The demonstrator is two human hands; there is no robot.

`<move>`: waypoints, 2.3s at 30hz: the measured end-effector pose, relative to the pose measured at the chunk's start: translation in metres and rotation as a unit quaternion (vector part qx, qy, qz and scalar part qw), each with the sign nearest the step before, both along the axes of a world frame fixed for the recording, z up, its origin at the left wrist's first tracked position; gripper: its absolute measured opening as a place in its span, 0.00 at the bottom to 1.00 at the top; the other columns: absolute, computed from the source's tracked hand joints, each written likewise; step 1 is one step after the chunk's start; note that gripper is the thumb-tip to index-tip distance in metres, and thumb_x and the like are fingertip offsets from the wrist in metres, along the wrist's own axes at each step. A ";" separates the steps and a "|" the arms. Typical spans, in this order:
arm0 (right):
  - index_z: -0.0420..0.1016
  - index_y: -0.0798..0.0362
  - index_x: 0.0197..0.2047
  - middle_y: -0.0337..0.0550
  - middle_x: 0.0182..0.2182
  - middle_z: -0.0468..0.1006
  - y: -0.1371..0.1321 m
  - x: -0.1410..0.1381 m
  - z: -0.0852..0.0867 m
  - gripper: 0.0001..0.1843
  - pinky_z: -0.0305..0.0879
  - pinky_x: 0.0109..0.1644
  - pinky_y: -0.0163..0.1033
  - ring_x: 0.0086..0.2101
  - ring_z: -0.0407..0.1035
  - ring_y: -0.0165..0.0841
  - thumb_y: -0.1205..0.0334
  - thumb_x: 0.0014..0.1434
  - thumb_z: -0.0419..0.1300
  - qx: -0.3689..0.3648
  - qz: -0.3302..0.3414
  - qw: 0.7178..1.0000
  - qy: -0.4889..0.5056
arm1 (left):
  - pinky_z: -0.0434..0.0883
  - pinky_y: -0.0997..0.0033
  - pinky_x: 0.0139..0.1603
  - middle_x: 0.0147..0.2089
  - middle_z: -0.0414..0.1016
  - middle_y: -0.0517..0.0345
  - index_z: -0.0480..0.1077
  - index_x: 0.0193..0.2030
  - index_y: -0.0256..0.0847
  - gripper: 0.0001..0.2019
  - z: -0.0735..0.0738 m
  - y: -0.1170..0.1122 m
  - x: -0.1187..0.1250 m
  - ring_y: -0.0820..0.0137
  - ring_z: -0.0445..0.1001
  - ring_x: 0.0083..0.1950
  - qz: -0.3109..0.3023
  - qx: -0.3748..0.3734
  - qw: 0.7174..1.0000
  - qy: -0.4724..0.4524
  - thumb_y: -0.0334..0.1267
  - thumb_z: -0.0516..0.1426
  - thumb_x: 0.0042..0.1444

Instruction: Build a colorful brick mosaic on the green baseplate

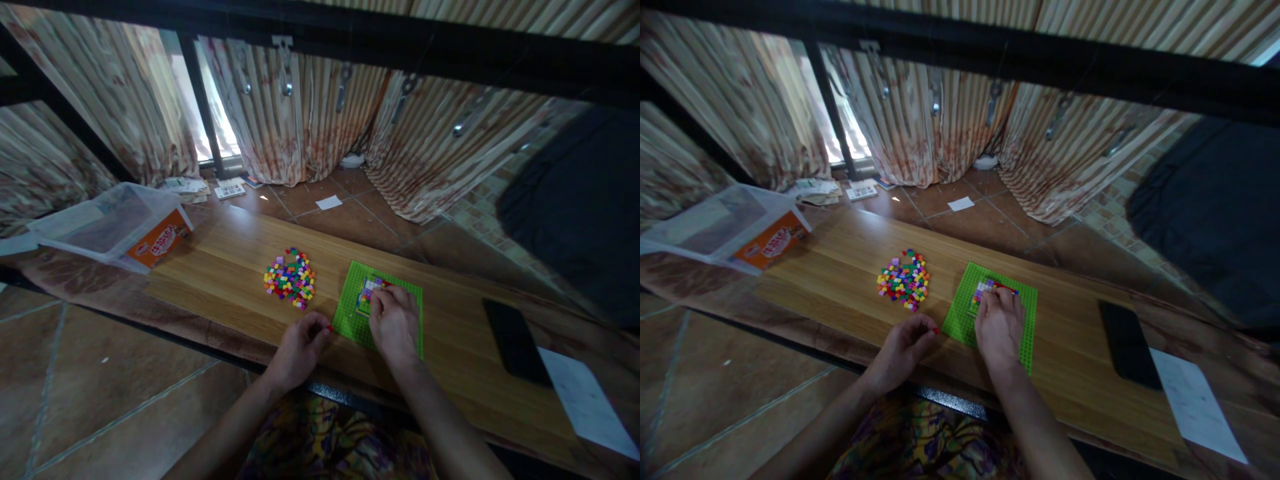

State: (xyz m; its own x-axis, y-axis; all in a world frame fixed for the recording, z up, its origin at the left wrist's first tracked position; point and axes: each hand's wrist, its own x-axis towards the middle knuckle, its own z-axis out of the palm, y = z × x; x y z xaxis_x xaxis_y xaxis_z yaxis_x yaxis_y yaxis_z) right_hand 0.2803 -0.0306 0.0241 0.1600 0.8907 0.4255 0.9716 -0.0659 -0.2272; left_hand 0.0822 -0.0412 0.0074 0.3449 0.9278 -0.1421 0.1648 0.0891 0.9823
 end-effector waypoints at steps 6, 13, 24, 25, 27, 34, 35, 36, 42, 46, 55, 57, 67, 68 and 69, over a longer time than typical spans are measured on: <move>0.80 0.52 0.35 0.49 0.37 0.74 0.002 0.009 0.001 0.17 0.62 0.48 0.45 0.40 0.66 0.39 0.59 0.64 0.50 0.007 0.036 0.995 0.095 | 0.63 0.76 0.33 0.30 0.69 0.61 0.71 0.36 0.39 0.10 0.003 -0.003 0.008 0.73 0.65 0.32 0.019 -0.010 0.999 -0.026 0.44 0.57 0.57; 0.79 0.54 0.45 0.52 0.44 0.78 -0.020 0.014 0.005 0.17 0.65 0.52 0.48 0.44 0.70 0.40 0.56 0.64 0.51 0.061 0.026 0.975 0.210 | 0.65 0.74 0.38 0.32 0.72 0.60 0.73 0.36 0.39 0.08 0.012 -0.005 0.018 0.72 0.68 0.35 0.033 -0.008 0.997 -0.067 0.41 0.58 0.55; 0.80 0.48 0.38 0.42 0.36 0.81 -0.062 -0.025 0.016 0.11 0.69 0.44 0.40 0.38 0.74 0.35 0.52 0.59 0.60 -0.061 0.097 0.887 0.446 | 0.67 0.72 0.41 0.34 0.73 0.57 0.73 0.36 0.38 0.07 0.022 -0.009 0.029 0.71 0.70 0.37 -0.001 0.005 0.996 -0.094 0.40 0.58 0.56; 0.80 0.48 0.38 0.42 0.36 0.81 -0.061 -0.023 0.017 0.12 0.69 0.43 0.40 0.38 0.74 0.35 0.52 0.60 0.60 -0.060 0.094 0.889 0.445 | 0.67 0.72 0.41 0.34 0.73 0.57 0.73 0.36 0.38 0.07 0.022 -0.010 0.029 0.71 0.69 0.37 -0.004 0.006 0.995 -0.095 0.40 0.58 0.56; 0.80 0.48 0.39 0.43 0.37 0.81 -0.054 -0.014 0.016 0.13 0.68 0.45 0.42 0.39 0.73 0.36 0.51 0.61 0.58 -0.035 0.081 0.906 0.415 | 0.67 0.73 0.40 0.34 0.73 0.58 0.73 0.37 0.38 0.07 0.022 -0.011 0.030 0.71 0.69 0.37 -0.003 0.001 0.996 -0.093 0.40 0.58 0.56; 0.80 0.47 0.45 0.48 0.44 0.76 -0.014 0.026 0.004 0.16 0.62 0.53 0.50 0.47 0.65 0.42 0.53 0.64 0.54 0.023 0.075 0.994 0.075 | 0.64 0.75 0.37 0.31 0.71 0.60 0.72 0.35 0.39 0.08 0.007 -0.010 0.024 0.73 0.67 0.34 0.030 -0.018 0.996 -0.078 0.41 0.58 0.56; 0.80 0.47 0.46 0.48 0.45 0.76 -0.012 0.027 0.002 0.16 0.61 0.52 0.50 0.47 0.65 0.43 0.54 0.64 0.53 0.018 0.077 0.996 0.045 | 0.64 0.75 0.36 0.31 0.71 0.60 0.72 0.35 0.39 0.08 0.005 -0.011 0.023 0.73 0.67 0.34 0.033 -0.021 0.996 -0.076 0.42 0.58 0.56; 0.80 0.47 0.47 0.48 0.46 0.75 -0.011 0.027 -0.001 0.16 0.60 0.52 0.50 0.47 0.64 0.43 0.54 0.64 0.53 0.015 0.077 0.997 0.022 | 0.64 0.75 0.36 0.31 0.71 0.60 0.72 0.35 0.39 0.09 0.003 -0.011 0.022 0.73 0.67 0.34 0.037 -0.026 0.996 -0.074 0.42 0.59 0.55; 0.79 0.49 0.48 0.49 0.46 0.75 -0.009 0.024 -0.010 0.18 0.59 0.51 0.48 0.47 0.62 0.43 0.53 0.66 0.51 0.006 0.062 0.998 -0.011 | 0.65 0.74 0.35 0.31 0.72 0.60 0.72 0.36 0.38 0.10 -0.002 -0.011 0.019 0.72 0.67 0.33 0.034 -0.033 0.998 -0.052 0.44 0.58 0.56; 0.80 0.48 0.46 0.48 0.45 0.75 -0.005 0.026 -0.011 0.19 0.60 0.50 0.47 0.46 0.63 0.42 0.52 0.66 0.50 0.013 0.062 0.997 0.032 | 0.65 0.74 0.36 0.31 0.71 0.59 0.72 0.35 0.39 0.09 -0.001 -0.010 0.019 0.72 0.67 0.34 0.036 -0.028 0.998 -0.050 0.43 0.58 0.55; 0.81 0.46 0.44 0.47 0.45 0.76 -0.005 0.025 -0.015 0.18 0.59 0.51 0.48 0.46 0.64 0.41 0.53 0.66 0.49 0.020 0.061 0.997 0.052 | 0.65 0.75 0.36 0.31 0.72 0.60 0.72 0.34 0.39 0.09 0.000 -0.011 0.020 0.73 0.67 0.33 0.027 -0.029 0.998 -0.051 0.42 0.58 0.56; 0.80 0.47 0.45 0.47 0.46 0.75 -0.006 0.024 -0.015 0.18 0.59 0.51 0.48 0.46 0.64 0.41 0.53 0.66 0.50 0.020 0.058 0.997 0.044 | 0.64 0.75 0.35 0.30 0.71 0.61 0.72 0.34 0.39 0.08 0.000 -0.010 0.021 0.73 0.67 0.33 0.030 -0.029 0.998 -0.053 0.42 0.58 0.55; 0.78 0.51 0.48 0.49 0.46 0.77 -0.020 0.018 0.000 0.17 0.63 0.54 0.48 0.48 0.68 0.40 0.54 0.65 0.52 0.063 0.056 0.976 0.200 | 0.64 0.75 0.36 0.31 0.71 0.60 0.72 0.35 0.38 0.06 0.014 -0.004 0.026 0.73 0.67 0.34 0.057 -0.021 0.996 -0.069 0.38 0.58 0.55; 0.78 0.51 0.46 0.49 0.45 0.78 -0.026 0.014 0.002 0.17 0.63 0.55 0.49 0.47 0.69 0.40 0.53 0.64 0.53 0.056 0.059 0.968 0.235 | 0.65 0.75 0.36 0.32 0.71 0.60 0.72 0.36 0.38 0.05 0.016 -0.004 0.027 0.73 0.67 0.34 0.059 -0.019 0.995 -0.077 0.37 0.58 0.55; 0.79 0.50 0.44 0.48 0.44 0.79 -0.033 0.009 0.004 0.16 0.64 0.54 0.48 0.46 0.70 0.39 0.52 0.64 0.54 0.040 0.066 0.958 0.276 | 0.65 0.75 0.37 0.33 0.72 0.60 0.72 0.37 0.38 0.05 0.017 -0.004 0.028 0.73 0.68 0.35 0.058 -0.017 0.994 -0.088 0.37 0.58 0.55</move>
State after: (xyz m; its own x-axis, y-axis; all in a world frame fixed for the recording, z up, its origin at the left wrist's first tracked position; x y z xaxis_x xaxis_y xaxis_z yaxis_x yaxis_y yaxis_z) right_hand 0.2891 -0.0634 0.0284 0.2684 0.8864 0.3772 0.7010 0.0888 -0.7076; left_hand 0.1106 -0.0454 0.0243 0.2587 0.9584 -0.1204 -0.0218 0.1304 0.9912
